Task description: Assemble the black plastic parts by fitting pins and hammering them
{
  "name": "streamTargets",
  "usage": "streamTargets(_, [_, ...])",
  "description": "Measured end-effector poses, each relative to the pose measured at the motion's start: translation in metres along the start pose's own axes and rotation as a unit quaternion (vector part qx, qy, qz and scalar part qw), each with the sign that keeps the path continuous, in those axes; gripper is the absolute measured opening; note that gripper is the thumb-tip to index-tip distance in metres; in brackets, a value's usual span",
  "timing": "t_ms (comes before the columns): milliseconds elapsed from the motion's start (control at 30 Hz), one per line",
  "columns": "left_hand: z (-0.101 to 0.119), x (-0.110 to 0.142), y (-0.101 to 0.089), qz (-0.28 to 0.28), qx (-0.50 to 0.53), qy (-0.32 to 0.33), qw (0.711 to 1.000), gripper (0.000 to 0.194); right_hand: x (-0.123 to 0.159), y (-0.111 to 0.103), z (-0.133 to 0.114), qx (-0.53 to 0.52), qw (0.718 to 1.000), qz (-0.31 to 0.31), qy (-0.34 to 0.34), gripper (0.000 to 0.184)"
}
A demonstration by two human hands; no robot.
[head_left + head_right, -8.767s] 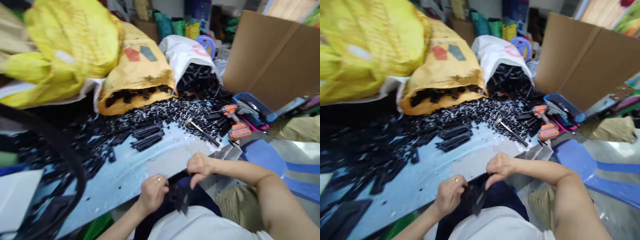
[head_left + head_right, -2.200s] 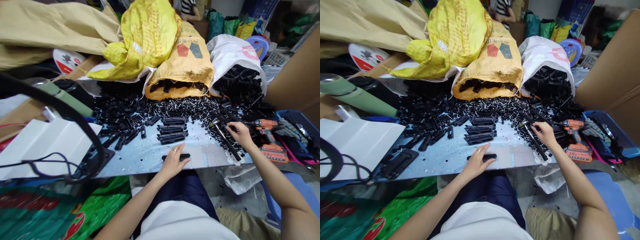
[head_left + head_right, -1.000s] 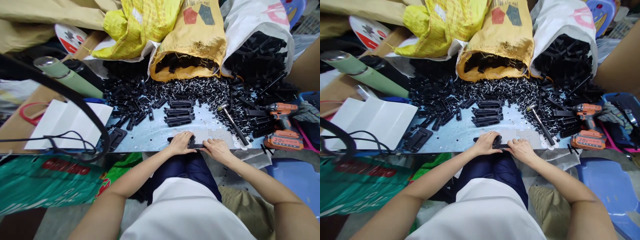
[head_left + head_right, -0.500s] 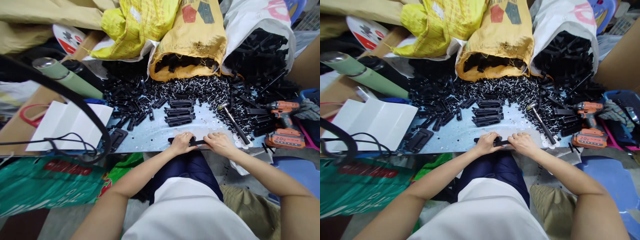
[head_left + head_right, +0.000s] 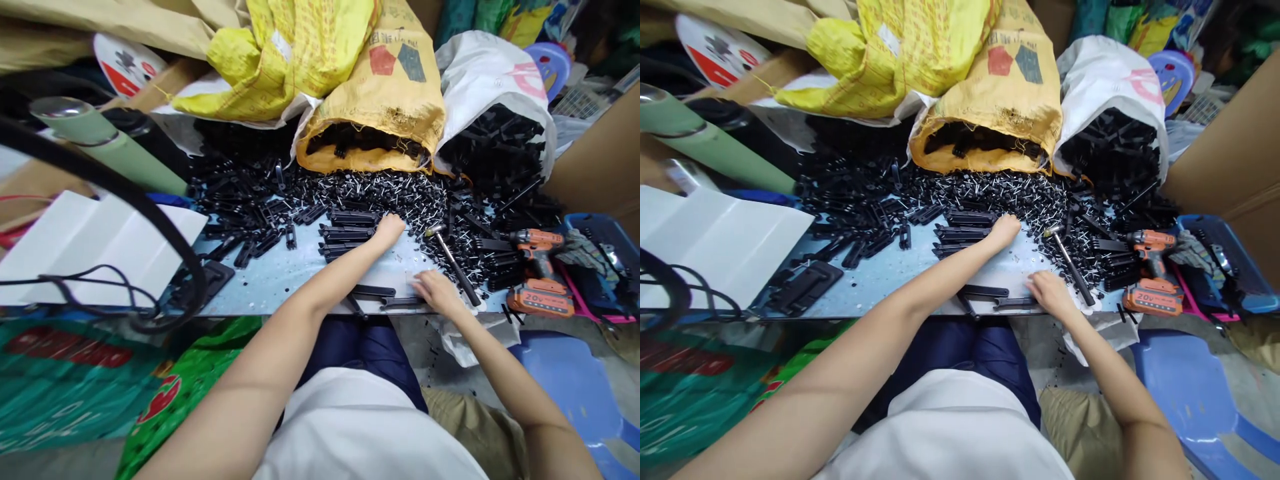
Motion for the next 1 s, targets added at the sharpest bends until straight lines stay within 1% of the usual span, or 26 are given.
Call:
streamTargets(67, [-0.003,0.018,-0.005,0.027,0.017,-0.002,0.999,0.027,-0.026,-0.012,0.015,0.008,0.999,0.038,0.032,0.030])
streamTargets(100, [-0.007,0.032,-0.009,0.053,0.040,-0.005,0.998,0.026,-0.042,-0.016,0.022,0.016,0.997,0.052,0.049,0.029])
streamTargets(133, [-0.014,0.050,-0.013,0.086,0.073,-0.011,0.994,0.025,-0.058,-0.018,0.029,0.026,0.996,0.059,0.066,0.028])
streamTargets(200, [-0.034,0.091,-0.017,0.158,0.164,-0.042,0.973,0.022,-0.088,-0.019,0.038,0.052,0.992,0.055,0.100,0.029])
streamTargets(233, [-0.045,0.112,-0.015,0.178,0.206,-0.064,0.960,0.020,-0.100,-0.017,0.041,0.066,0.990,0.045,0.115,0.029])
streamTargets(300, [-0.066,0.150,-0.003,0.185,0.280,-0.121,0.934,0.019,-0.117,-0.013,0.042,0.086,0.987,0.023,0.137,0.029])
streamTargets(367, [-0.080,0.182,0.014,0.176,0.337,-0.173,0.909,0.020,-0.122,-0.011,0.040,0.081,0.985,0.015,0.148,0.028])
streamTargets(433, [-0.085,0.202,0.028,0.166,0.367,-0.204,0.892,0.021,-0.119,-0.012,0.039,0.049,0.986,0.033,0.158,0.028])
streamTargets(467, [-0.084,0.209,0.031,0.163,0.372,-0.209,0.890,0.021,-0.114,-0.013,0.039,0.025,0.986,0.048,0.160,0.028])
streamTargets(533, [-0.081,0.215,0.032,0.160,0.359,-0.200,0.897,0.019,-0.103,-0.017,0.038,-0.029,0.985,0.084,0.148,0.028])
streamTargets(633, [-0.077,0.218,0.023,0.161,0.305,-0.168,0.924,0.017,-0.083,-0.027,0.031,-0.105,0.981,0.131,0.101,0.023])
streamTargets(700, [-0.078,0.217,0.017,0.157,0.259,-0.148,0.942,0.017,-0.068,-0.034,0.023,-0.143,0.976,0.146,0.074,0.020])
streamTargets(767, [-0.077,0.215,0.013,0.146,0.212,-0.125,0.958,0.018,-0.054,-0.036,0.012,-0.174,0.972,0.143,0.062,0.019])
streamTargets(867, [-0.068,0.212,0.014,0.144,0.133,-0.077,0.978,0.020,-0.037,-0.031,-0.006,-0.226,0.965,0.117,0.062,0.022])
streamTargets(933, [-0.059,0.212,0.018,0.159,0.076,-0.043,0.983,0.023,-0.029,-0.024,-0.018,-0.252,0.961,0.094,0.059,0.023])
streamTargets(1000, [-0.051,0.212,0.026,0.175,0.029,-0.012,0.984,0.028,-0.024,-0.018,-0.028,-0.257,0.963,0.068,0.050,0.021])
Point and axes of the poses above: each hand's wrist, its own x-axis away from the middle knuckle, its own y-axis out of the palm, z = x × y, the point moved 6 cm from there along -x, towards the middle knuckle, and after that the axes turned 14 degrees about -x, right-handed, at the moved point
